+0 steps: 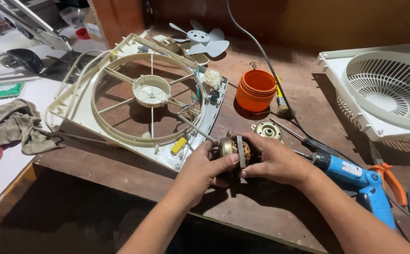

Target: Reassembling the internal components of a fan motor, including the stator and housing, on a repair bench.

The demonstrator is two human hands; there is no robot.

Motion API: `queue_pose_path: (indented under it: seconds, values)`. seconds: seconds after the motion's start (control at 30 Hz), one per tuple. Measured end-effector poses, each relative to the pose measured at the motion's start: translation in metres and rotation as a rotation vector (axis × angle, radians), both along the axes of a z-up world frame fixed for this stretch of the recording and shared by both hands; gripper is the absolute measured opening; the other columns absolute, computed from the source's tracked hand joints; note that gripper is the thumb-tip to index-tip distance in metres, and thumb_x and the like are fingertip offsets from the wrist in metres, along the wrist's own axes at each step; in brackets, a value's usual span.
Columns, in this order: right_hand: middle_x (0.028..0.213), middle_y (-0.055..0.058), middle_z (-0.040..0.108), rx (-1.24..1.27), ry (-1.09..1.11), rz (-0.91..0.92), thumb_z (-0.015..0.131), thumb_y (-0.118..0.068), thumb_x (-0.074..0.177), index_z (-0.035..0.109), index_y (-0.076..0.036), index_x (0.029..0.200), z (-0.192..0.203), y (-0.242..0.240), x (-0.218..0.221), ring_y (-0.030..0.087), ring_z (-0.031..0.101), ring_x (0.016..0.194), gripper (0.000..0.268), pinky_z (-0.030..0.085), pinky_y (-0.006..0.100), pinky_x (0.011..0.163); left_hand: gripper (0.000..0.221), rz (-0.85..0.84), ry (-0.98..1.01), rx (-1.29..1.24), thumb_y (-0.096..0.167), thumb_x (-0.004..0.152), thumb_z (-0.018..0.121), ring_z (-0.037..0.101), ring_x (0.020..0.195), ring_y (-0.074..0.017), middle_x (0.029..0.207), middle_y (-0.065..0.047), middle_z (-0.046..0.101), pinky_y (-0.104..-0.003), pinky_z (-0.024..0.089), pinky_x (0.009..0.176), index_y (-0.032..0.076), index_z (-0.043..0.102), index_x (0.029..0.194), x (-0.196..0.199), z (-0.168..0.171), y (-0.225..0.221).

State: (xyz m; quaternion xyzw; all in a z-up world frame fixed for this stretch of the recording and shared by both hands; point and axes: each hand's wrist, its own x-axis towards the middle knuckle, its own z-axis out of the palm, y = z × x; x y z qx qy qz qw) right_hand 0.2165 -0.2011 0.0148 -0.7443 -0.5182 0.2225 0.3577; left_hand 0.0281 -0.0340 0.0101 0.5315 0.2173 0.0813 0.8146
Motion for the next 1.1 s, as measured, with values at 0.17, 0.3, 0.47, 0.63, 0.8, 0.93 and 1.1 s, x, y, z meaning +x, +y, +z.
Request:
queue_pose_path:
  seconds: [0.17,0.3,0.47,0.63,0.8,0.93,1.1]
  values:
    - [0.158,0.018,0.081,0.029,-0.037,-0.019,0.11,-0.024,0.078,0.064,-0.014,0.168,-0.003,-0.007,-0.014,0.047,0.07,0.152,0.102,0.053,0.067,0.129,0.093,0.071,0.033,0.027,0.034,0.081,0.106,0.087,0.102,-0.0328,0.119,-0.02,0.08,-0.04,0.074,0.064,-0.008,0.065,0.154,-0.005,0.005,-0.003]
    - [0.16,0.023,0.077,0.027,-0.13,-0.052,0.106,-0.023,0.08,0.06,-0.01,0.172,0.001,-0.013,-0.019,0.053,0.067,0.152,0.103,0.05,0.07,0.129,0.092,0.082,0.091,0.181,0.045,0.084,0.101,0.089,0.105,-0.0395,0.122,-0.026,0.084,-0.047,0.076,0.067,-0.005,0.068,0.154,-0.004,0.007,-0.003]
    - [0.161,0.024,0.076,0.059,-0.158,-0.066,0.105,-0.024,0.081,0.06,-0.01,0.172,-0.009,-0.016,-0.014,0.054,0.065,0.152,0.102,0.049,0.071,0.128,0.086,0.093,0.064,0.107,0.044,0.089,0.095,0.082,0.102,-0.032,0.115,-0.022,0.08,-0.047,0.074,0.064,-0.01,0.07,0.151,-0.004,0.011,-0.005]
    - [0.156,0.025,0.08,0.128,0.01,-0.069,0.103,-0.017,0.081,0.063,-0.006,0.168,-0.003,-0.017,-0.017,0.051,0.068,0.152,0.096,0.049,0.069,0.13,0.083,0.09,0.038,0.059,0.05,0.094,0.088,0.078,0.098,-0.0307,0.109,-0.021,0.074,-0.048,0.075,0.062,-0.011,0.074,0.147,-0.003,0.009,-0.005]
    - [0.154,0.032,0.078,0.121,0.055,-0.065,0.101,-0.014,0.082,0.06,-0.001,0.169,0.008,-0.023,-0.015,0.057,0.07,0.147,0.096,0.049,0.072,0.13,0.082,0.109,0.061,0.004,0.053,0.094,0.086,0.078,0.109,-0.0396,0.133,-0.029,0.071,-0.052,0.075,0.064,-0.007,0.073,0.148,0.002,-0.003,-0.002]
    - [0.151,0.034,0.078,0.134,0.097,-0.064,0.101,-0.016,0.082,0.061,0.001,0.167,0.006,-0.025,-0.012,0.057,0.07,0.147,0.095,0.05,0.074,0.128,0.088,0.108,0.077,-0.047,0.054,0.093,0.083,0.081,0.107,-0.043,0.145,-0.032,0.064,-0.049,0.076,0.065,-0.006,0.068,0.155,0.003,-0.001,-0.003]
    - [0.157,0.032,0.075,0.106,0.19,-0.053,0.096,-0.01,0.087,0.057,-0.002,0.173,-0.006,-0.026,0.001,0.053,0.069,0.149,0.094,0.047,0.07,0.13,0.076,0.075,0.054,-0.108,0.05,0.097,0.078,0.086,0.097,-0.0485,0.135,-0.03,0.071,-0.047,0.076,0.06,-0.005,0.068,0.149,0.01,-0.018,0.006]
